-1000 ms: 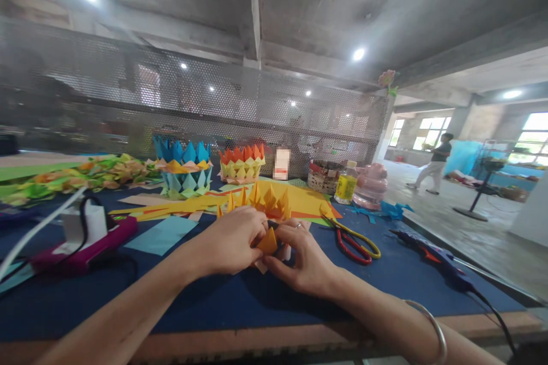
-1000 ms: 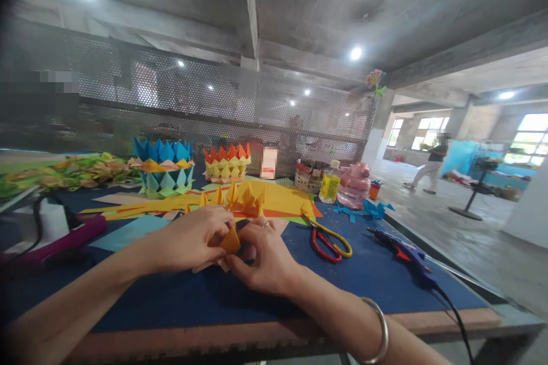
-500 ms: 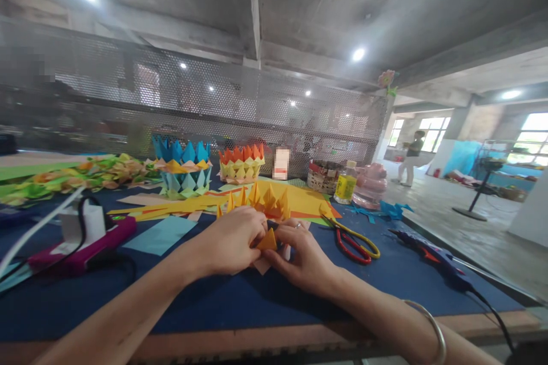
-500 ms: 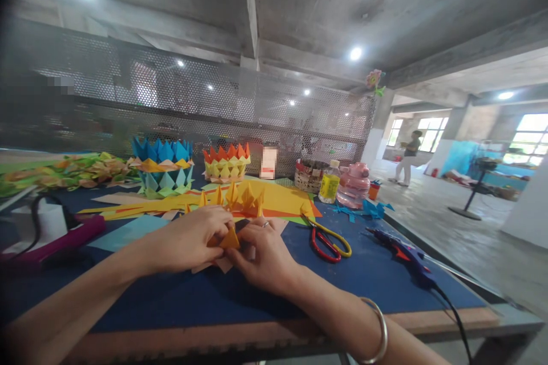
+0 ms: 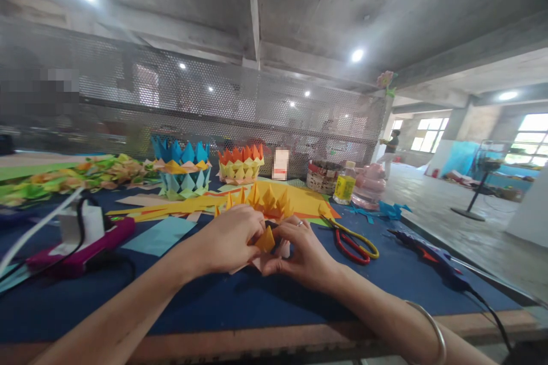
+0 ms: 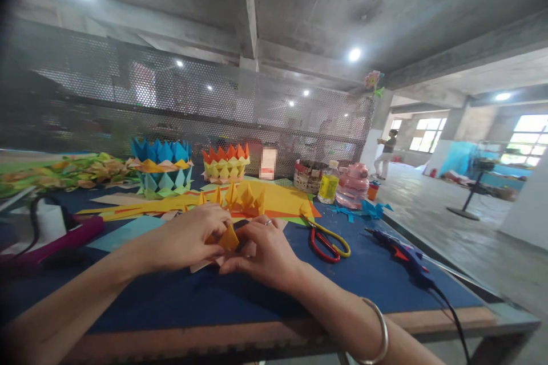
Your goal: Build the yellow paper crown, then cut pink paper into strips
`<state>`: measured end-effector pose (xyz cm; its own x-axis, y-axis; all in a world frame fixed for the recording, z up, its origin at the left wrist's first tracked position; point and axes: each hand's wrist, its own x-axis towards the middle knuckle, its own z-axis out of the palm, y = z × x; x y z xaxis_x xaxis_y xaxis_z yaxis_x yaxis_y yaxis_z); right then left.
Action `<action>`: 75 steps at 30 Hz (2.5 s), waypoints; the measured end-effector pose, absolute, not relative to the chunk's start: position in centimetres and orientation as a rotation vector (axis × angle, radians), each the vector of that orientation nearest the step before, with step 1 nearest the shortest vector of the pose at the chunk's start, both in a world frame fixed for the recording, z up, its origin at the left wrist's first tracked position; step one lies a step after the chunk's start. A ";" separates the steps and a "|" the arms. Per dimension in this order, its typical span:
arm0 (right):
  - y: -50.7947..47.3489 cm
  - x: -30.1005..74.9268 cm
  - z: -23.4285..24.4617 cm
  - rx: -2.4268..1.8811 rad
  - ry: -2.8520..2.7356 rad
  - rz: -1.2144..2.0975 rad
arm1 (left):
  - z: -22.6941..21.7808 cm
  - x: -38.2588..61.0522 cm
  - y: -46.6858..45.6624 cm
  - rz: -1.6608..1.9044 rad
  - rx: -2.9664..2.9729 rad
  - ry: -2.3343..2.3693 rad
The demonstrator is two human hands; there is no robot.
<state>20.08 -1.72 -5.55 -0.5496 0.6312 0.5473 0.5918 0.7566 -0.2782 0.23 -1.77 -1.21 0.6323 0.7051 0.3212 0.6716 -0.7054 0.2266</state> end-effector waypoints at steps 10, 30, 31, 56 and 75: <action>-2.9 20.3 -3.9 -0.729 -2.097 0.114 | -0.9 0.0 -1.7 0.587 2.755 1.207; 0.0 22.1 -4.1 -0.851 -1.717 0.045 | 0.6 -0.5 -1.6 1.458 2.253 1.206; 0.2 22.3 -4.1 -0.865 -1.718 0.049 | 0.6 -0.6 -1.5 1.489 2.234 1.223; -0.4 22.6 -3.1 -0.879 -1.792 -0.129 | 0.3 -0.7 -0.7 1.483 2.284 1.256; 1.9 25.5 -3.4 -1.077 -1.758 -0.230 | 0.3 -0.8 -0.7 1.519 2.296 1.233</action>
<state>25.52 1.90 -3.38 -0.0834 0.5554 0.8274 0.7494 0.5823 -0.3153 -0.75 -0.67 0.30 0.1618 0.6828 0.7125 0.5572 -0.6591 0.5051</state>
